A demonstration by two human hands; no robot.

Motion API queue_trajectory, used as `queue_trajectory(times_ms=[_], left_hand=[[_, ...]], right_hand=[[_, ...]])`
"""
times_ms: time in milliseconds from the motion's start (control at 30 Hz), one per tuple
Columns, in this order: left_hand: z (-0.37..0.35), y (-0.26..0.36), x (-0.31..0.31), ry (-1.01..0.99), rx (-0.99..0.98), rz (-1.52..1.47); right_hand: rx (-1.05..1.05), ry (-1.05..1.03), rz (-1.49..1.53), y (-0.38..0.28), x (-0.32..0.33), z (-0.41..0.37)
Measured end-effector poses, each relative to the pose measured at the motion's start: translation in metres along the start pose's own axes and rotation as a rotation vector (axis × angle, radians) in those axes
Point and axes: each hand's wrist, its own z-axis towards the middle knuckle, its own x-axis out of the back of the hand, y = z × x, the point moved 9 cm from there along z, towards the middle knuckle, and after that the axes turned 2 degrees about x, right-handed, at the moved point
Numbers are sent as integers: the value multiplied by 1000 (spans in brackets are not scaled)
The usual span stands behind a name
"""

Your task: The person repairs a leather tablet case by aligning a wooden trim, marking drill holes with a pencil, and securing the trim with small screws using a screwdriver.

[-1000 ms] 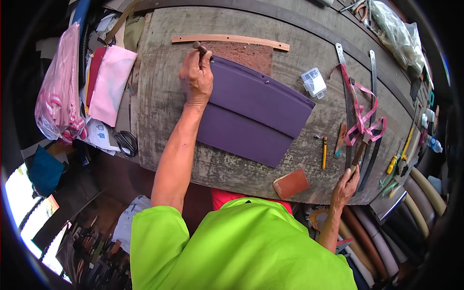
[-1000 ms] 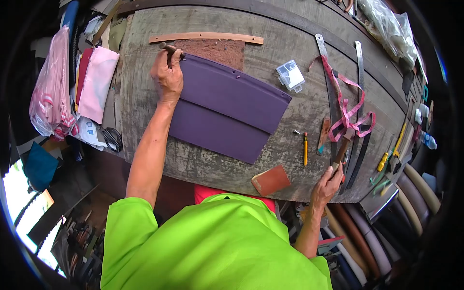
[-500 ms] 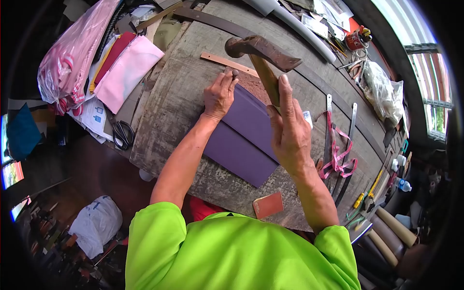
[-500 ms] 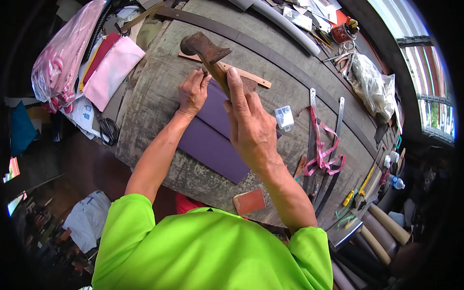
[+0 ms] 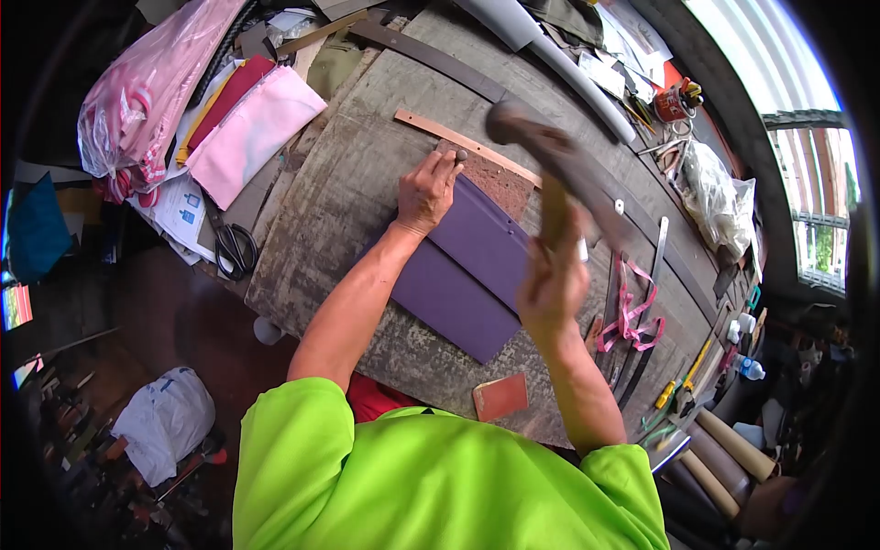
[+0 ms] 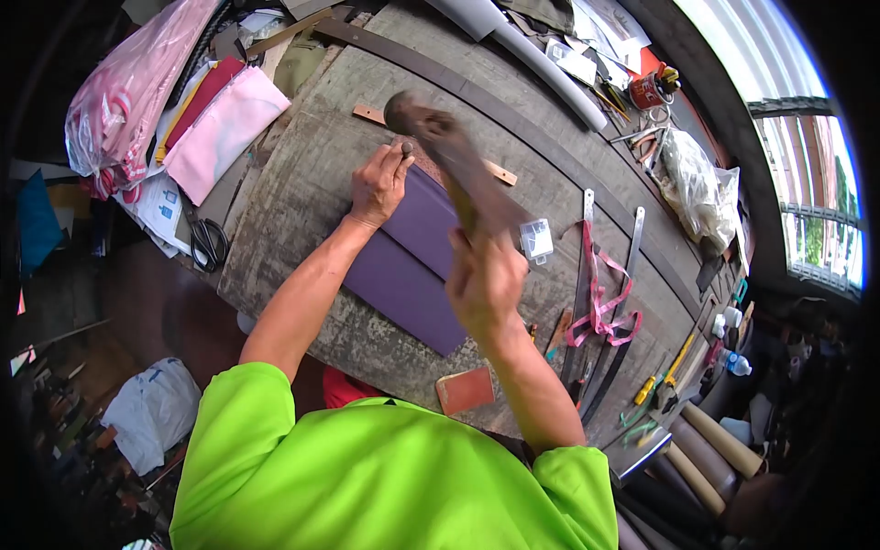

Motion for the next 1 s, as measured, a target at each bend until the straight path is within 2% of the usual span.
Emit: queue_trajectory(times_ms=[33, 67, 100, 200, 300, 367, 433, 467, 533, 600, 667, 733, 767, 833, 900, 967, 1000], left_hand=[[-2, 1, 0, -5, -4, 9], [-2, 2, 0, -11, -16, 19], [0, 2, -1, -17, -25, 27], [0, 2, 1, 6, -32, -4], [-2, 1, -2, 0, -8, -27], [-3, -1, -2, -12, -11, -14], [-3, -3, -6, -18, -34, 9], [-5, -2, -6, -22, -27, 5], [-2, -1, -3, -22, -8, 8], [3, -3, -4, -23, 2, 16], [-1, -2, -4, -43, 13, 28], [-1, -1, -5, -71, 10, 33], [-3, -2, -5, -61, 14, 65], [-2, -2, -7, -48, -2, 27], [-3, -5, -7, -37, 16, 9], [-3, -6, -10, -52, 36, 7], [-3, -7, -10, -63, 43, 7]], right_hand=[[-135, -233, -50, 25, -38, -16], [-362, -483, -44, 48, -67, -35], [-520, -650, -165, 47, -59, -20], [-249, -272, -47, 20, -15, 5], [-32, 3, -25, -14, 31, 25], [1, -1, -31, -1, 8, -5], [-342, -592, -191, 31, -57, -30], [-326, -385, -98, 40, -60, -30], [-337, -400, -56, 30, -41, -9], [-244, -170, -26, 26, -41, -17], [-350, -424, -154, 38, -64, -39], [-427, -542, -163, 43, -57, -25], [-440, -515, -146, 41, -45, -34], [-461, -441, -130, 39, -13, -63], [-599, -189, -108, 45, 37, -129], [-663, -128, -363, 47, 86, -196], [-810, -136, -408, 54, 105, -242]])
